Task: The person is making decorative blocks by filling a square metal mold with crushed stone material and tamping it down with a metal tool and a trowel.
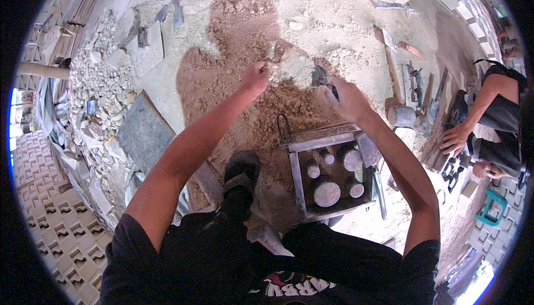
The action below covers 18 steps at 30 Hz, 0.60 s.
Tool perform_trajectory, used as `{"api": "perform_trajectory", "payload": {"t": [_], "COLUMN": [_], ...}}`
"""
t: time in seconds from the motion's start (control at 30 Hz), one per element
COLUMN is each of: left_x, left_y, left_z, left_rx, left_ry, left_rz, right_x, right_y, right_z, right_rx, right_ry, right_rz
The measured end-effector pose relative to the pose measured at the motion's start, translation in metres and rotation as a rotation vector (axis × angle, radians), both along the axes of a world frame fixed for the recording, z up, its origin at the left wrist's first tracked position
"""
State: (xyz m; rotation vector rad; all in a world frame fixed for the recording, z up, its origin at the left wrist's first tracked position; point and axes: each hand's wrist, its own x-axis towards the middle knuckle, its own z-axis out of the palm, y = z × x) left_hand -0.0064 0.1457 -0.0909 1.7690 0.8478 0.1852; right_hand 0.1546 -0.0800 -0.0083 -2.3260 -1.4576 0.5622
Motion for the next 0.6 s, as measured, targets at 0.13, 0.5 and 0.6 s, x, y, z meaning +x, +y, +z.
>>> {"api": "perform_trajectory", "payload": {"t": [0.13,0.5,0.6], "left_x": [-0.004,0.007,0.008], "left_y": [0.0,0.036,0.017], "left_z": [0.0,-0.052,-0.051], "left_rx": [-0.109,0.769,0.598], "left_ry": [-0.043,0.017,-0.026], "left_rz": [0.133,-0.073,-0.116], "right_x": [-0.002,0.028,0.001], "right_y": [0.003,0.059,0.064], "right_z": [0.007,-0.076,-0.095], "right_rx": [0.01,-0.1,-0.189], "right_ry": [-0.065,0.156,0.201], "right_rz": [0.005,-0.003,0.196]}}
